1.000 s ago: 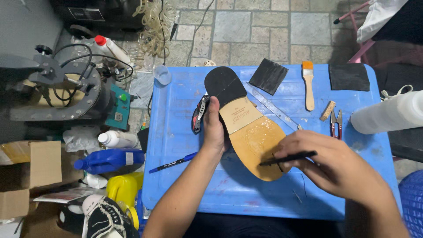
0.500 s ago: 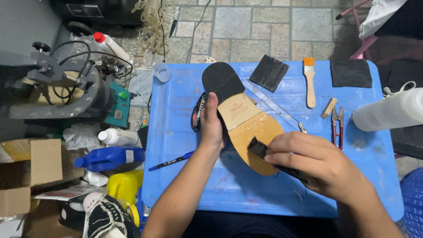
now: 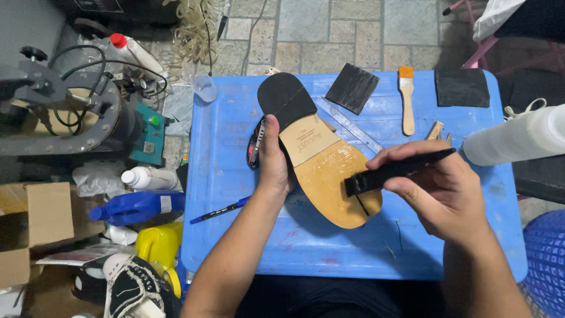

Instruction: The person applies a liquid adhesive from a squeeze bottle onto the leather sole of a shoe and spreads it evenly using a black brush.

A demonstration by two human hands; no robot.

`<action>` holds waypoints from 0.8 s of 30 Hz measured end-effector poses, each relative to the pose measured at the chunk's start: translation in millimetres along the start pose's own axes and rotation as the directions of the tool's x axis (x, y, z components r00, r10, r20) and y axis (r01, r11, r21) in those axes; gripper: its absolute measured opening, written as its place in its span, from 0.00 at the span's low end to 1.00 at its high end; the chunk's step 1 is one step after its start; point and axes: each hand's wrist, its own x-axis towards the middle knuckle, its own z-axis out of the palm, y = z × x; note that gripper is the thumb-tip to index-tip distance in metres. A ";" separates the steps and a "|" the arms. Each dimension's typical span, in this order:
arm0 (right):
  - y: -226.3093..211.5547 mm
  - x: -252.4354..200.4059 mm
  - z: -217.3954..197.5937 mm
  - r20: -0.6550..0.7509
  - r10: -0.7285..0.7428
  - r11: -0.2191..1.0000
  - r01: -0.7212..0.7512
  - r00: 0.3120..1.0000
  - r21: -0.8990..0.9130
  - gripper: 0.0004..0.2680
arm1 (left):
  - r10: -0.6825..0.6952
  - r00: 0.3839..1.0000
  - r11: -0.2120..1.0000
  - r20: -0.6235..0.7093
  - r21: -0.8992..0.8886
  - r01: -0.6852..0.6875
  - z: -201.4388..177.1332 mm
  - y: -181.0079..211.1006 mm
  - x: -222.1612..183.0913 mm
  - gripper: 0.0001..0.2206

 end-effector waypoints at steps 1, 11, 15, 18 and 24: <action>-0.6 -1.5 -3.8 0.019 0.016 1.000 -0.016 1.000 -0.012 0.12 | 0.001 1.000 1.000 0.015 -0.010 -0.001 0.7 0.1 -0.6 0.31; -6.4 1.3 -14.3 0.166 0.003 0.848 0.086 0.986 -0.523 0.08 | -0.010 0.999 1.000 0.038 0.002 0.010 3.0 4.0 -0.7 0.32; -6.9 17.3 -4.4 0.142 0.186 0.819 -0.074 0.972 -0.568 0.06 | -0.027 0.999 0.999 0.036 -0.028 0.028 0.4 0.8 0.7 0.32; -3.7 29.8 4.8 0.103 0.126 0.781 -0.035 0.987 -0.623 0.07 | 0.006 1.000 0.998 0.016 0.069 -0.007 -2.3 -5.0 0.8 0.32; -5.8 31.1 15.7 0.230 -0.315 0.782 0.389 0.921 -0.486 0.07 | -0.021 1.000 0.997 -0.010 0.070 0.021 -5.2 -9.1 0.7 0.32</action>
